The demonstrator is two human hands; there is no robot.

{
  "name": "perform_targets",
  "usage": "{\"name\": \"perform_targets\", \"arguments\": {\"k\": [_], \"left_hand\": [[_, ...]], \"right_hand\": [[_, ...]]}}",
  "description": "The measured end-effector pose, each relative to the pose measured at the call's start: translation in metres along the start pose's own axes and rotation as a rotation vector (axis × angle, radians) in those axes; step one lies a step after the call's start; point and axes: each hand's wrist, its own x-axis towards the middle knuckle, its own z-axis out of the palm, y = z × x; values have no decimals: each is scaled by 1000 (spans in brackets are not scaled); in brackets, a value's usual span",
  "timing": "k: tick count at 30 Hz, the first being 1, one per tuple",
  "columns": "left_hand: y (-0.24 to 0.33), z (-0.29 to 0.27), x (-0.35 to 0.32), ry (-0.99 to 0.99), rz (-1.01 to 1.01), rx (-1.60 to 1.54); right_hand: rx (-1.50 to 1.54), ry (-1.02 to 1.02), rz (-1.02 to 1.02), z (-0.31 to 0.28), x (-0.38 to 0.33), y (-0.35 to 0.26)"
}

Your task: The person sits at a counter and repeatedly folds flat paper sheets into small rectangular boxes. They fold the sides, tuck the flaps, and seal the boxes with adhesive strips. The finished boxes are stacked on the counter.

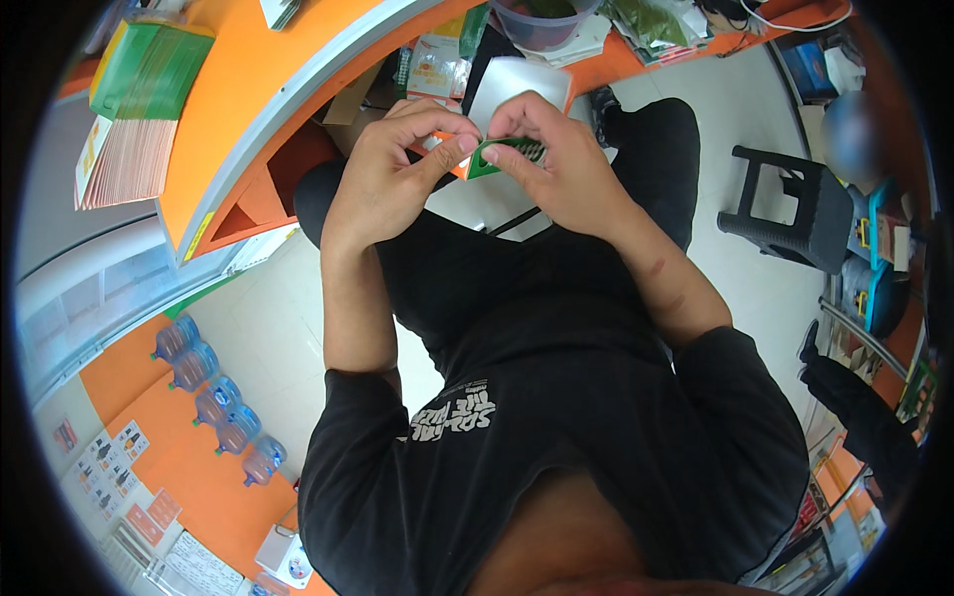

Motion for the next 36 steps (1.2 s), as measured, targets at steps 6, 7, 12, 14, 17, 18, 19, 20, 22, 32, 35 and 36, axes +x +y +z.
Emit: {"name": "perform_targets", "arguments": {"k": [6,7,12,14,17,18,19,20,22,32,35,36], "left_hand": [[-3,-2,1,32,213,160],[-5,1,1,79,247,166],[-32,58,-5,681,90,-101],[-42,82,-8,635,74,-118],[-47,95,-7,679,75,-155],[-51,96,-6,696,74,-179],[-53,95,-8,696,86,-180],[-55,91,-9,693,101,-179],[-57,79,-10,720,183,-13],[-23,15,-5,118,157,-11],[-15,19,-4,22,52,-64],[-13,19,-4,-20,-13,-118]], "right_hand": [[393,-275,301,-12,2,9],[423,-255,304,-13,3,7],[571,110,277,-6,10,14],[626,93,293,0,10,20],[611,-3,382,3,10,23],[602,-25,401,4,11,24],[577,-25,354,5,12,24],[553,-20,303,5,13,24],[488,-59,251,2,15,21],[394,-314,319,-41,6,-2],[413,-302,342,-39,5,2],[431,-288,345,-39,3,6]]}}
